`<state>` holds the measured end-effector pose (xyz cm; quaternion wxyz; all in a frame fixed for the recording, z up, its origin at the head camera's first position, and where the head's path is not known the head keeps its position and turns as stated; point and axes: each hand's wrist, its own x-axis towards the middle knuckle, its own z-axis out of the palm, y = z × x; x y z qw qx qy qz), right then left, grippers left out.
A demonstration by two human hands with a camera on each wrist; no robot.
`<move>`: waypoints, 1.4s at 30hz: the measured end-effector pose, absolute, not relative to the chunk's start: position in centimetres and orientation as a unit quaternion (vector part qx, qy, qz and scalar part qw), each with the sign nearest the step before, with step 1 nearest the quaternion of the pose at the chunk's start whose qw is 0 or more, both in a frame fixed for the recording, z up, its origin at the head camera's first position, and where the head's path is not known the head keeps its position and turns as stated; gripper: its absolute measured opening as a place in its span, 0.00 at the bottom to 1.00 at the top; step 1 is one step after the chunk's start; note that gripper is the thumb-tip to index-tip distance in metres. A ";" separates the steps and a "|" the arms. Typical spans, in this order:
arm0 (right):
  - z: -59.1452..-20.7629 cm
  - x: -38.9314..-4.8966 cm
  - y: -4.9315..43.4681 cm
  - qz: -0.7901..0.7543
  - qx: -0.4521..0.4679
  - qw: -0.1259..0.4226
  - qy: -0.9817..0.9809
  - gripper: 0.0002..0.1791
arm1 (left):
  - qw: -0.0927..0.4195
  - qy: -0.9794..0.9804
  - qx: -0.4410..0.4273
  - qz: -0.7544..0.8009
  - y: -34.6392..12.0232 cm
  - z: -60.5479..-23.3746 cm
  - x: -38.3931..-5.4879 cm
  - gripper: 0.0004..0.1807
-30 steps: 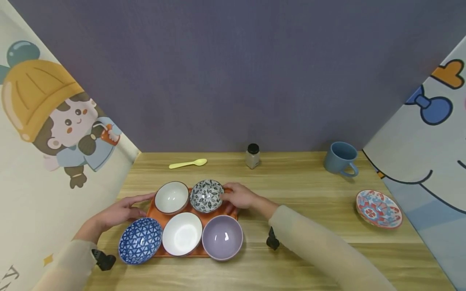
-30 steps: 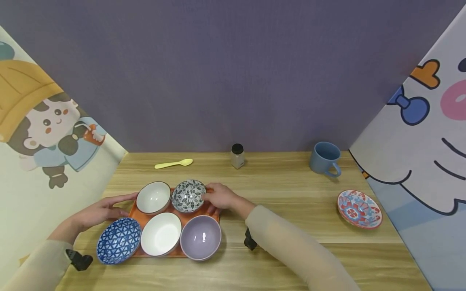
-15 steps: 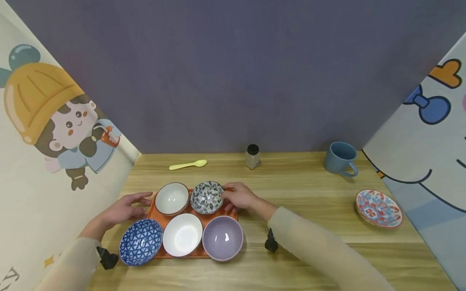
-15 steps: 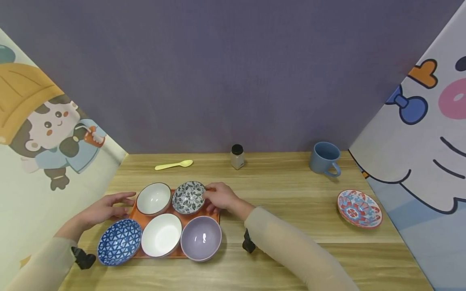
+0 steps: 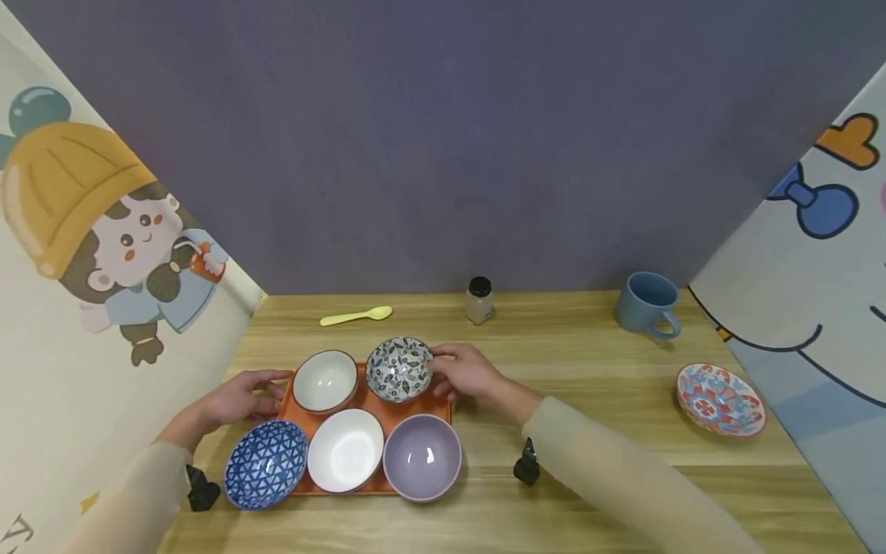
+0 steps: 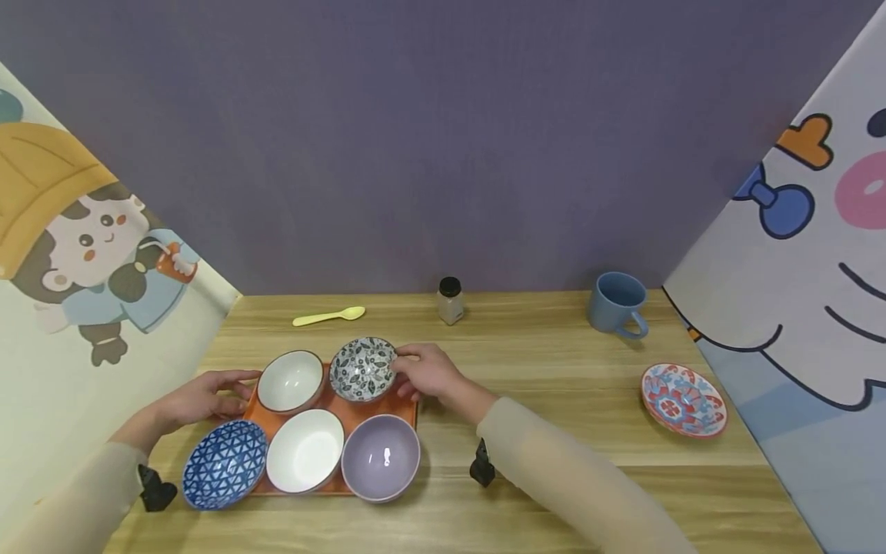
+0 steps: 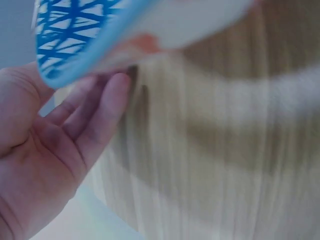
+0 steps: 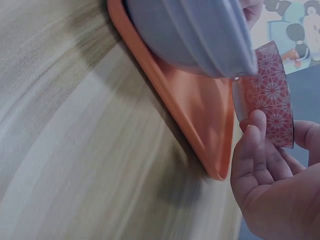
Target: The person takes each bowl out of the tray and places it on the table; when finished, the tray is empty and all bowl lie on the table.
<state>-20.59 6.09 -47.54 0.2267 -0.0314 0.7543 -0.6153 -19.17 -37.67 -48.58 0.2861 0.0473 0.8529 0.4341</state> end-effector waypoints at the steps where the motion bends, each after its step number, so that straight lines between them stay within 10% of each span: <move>1: -47.2 -20.5 6.3 -0.615 -0.031 0.227 0.754 0.30 | 0.284 0.854 0.043 0.433 -37.7 -48.6 -19.2 0.36; 42: -44.3 -10.5 30.7 -0.559 0.115 0.193 0.798 0.41 | 0.254 0.872 0.000 0.418 -37.4 -49.8 -19.0 0.38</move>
